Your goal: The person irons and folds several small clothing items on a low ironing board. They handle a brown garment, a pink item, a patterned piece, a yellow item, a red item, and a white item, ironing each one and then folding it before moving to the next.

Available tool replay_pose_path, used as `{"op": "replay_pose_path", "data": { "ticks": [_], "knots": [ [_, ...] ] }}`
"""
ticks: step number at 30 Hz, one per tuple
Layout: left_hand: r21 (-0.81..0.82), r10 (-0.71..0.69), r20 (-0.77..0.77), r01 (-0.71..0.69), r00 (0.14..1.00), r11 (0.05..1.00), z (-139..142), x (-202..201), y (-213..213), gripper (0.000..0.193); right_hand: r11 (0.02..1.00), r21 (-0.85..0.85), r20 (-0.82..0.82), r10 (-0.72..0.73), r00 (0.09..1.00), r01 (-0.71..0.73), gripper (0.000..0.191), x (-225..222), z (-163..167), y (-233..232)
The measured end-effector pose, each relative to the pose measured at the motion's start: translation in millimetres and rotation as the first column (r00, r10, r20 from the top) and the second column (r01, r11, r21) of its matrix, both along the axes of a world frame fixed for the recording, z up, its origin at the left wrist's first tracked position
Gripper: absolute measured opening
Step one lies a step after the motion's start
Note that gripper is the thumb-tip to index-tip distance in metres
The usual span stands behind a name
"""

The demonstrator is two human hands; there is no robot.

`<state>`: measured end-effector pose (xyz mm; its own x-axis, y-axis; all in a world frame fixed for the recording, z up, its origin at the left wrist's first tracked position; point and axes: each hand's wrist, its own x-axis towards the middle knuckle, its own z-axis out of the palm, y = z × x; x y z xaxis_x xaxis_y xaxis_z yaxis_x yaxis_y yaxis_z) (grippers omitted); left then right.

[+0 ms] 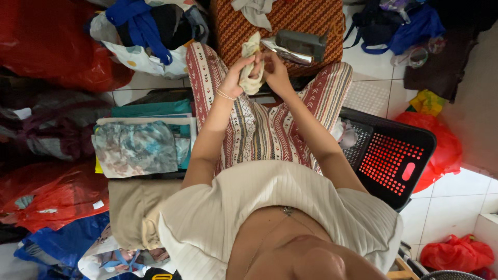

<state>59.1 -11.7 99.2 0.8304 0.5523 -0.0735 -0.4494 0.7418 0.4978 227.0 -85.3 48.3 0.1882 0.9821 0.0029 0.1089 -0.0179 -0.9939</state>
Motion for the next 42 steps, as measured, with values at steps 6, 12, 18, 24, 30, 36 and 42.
{"op": "replay_pose_path", "data": {
  "ticks": [6,12,18,24,30,36,42],
  "knots": [
    [0.146,-0.071,-0.108,0.087,0.992,0.985,-20,-21,11,0.039,0.976,-0.181,-0.712,-0.213,0.669,0.118,0.019,14,-1,2],
    [0.535,0.225,-0.639,0.214,0.735,0.817,-38,-25,28,0.043,0.983,-0.183,-0.973,-0.186,0.137,0.033,0.018,39,32,1],
    [0.646,0.443,-0.505,-0.016,0.741,0.763,-34,-8,23,0.021,0.993,-0.082,-0.973,-0.061,0.224,-0.084,0.017,30,64,-7],
    [0.669,0.595,-0.474,-0.173,0.649,0.723,-24,-16,41,0.022,0.897,-0.052,-0.086,0.434,0.897,-0.439,0.045,30,94,-15],
    [0.720,0.591,-0.321,-0.214,0.740,0.660,-8,-28,55,0.016,0.902,-0.234,-0.101,0.348,0.932,-0.362,0.019,42,96,-21],
    [0.231,-0.028,-0.364,0.119,0.931,0.966,-10,-58,69,0.033,0.999,-0.016,-0.909,0.005,0.418,-0.047,0.030,76,87,-23],
    [0.285,0.060,-0.237,0.011,0.970,0.958,5,-59,66,0.030,0.999,0.019,-0.946,0.026,0.322,-0.025,0.022,82,78,-22]
  ]
}}
